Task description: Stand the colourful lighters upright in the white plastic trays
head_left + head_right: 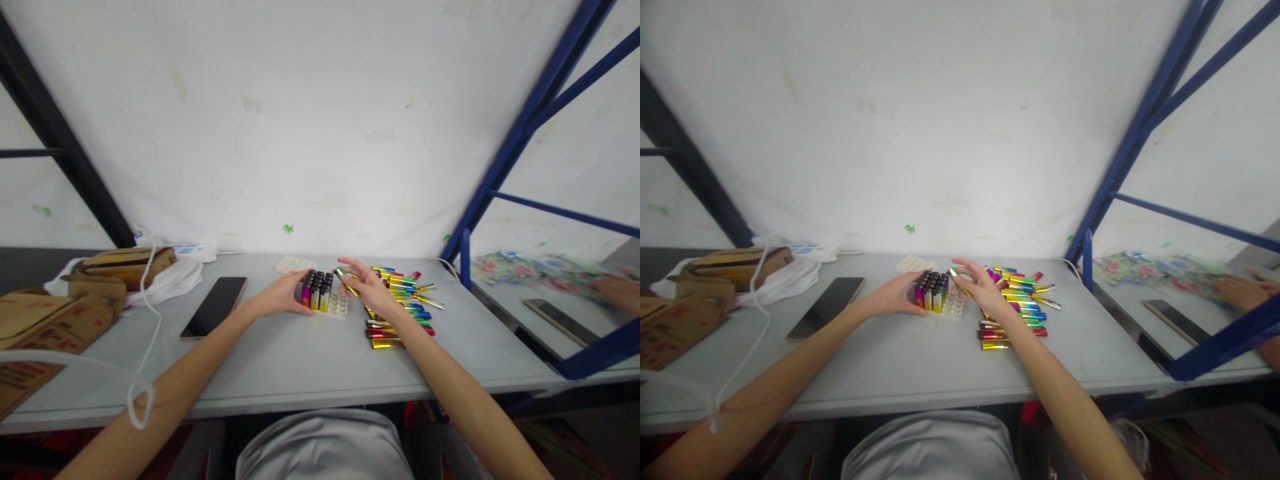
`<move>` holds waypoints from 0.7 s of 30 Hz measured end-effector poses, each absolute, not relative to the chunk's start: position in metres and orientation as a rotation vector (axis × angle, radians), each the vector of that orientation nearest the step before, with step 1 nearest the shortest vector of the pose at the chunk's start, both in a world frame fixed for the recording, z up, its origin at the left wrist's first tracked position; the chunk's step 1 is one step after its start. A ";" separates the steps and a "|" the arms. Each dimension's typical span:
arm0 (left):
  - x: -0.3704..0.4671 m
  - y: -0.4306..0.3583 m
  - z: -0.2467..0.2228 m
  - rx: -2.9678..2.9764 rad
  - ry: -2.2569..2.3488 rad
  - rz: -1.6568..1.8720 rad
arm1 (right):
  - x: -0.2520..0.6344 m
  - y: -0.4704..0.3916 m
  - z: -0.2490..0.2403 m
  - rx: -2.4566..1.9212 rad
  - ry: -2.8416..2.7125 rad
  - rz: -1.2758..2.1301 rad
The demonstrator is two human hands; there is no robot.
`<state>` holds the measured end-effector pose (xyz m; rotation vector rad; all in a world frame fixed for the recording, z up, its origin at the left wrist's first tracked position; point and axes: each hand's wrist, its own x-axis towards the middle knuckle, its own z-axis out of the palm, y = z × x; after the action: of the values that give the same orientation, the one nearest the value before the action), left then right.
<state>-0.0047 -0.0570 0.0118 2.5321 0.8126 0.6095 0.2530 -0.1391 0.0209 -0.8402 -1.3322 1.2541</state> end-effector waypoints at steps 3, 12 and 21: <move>-0.005 -0.059 0.015 2.531 0.760 0.605 | 0.252 -0.137 0.020 -0.836 -1.391 1.212; -0.004 -0.068 0.021 2.490 0.723 0.631 | 0.248 -0.136 0.018 -0.884 -1.437 1.135; 0.006 -0.068 0.005 2.407 0.847 0.692 | 0.246 -0.133 0.013 -1.136 -1.549 0.937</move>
<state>0.0061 -0.0676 0.0047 2.4068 0.8474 0.6917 0.2461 -0.1330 0.0134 -1.1360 -1.5494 0.9372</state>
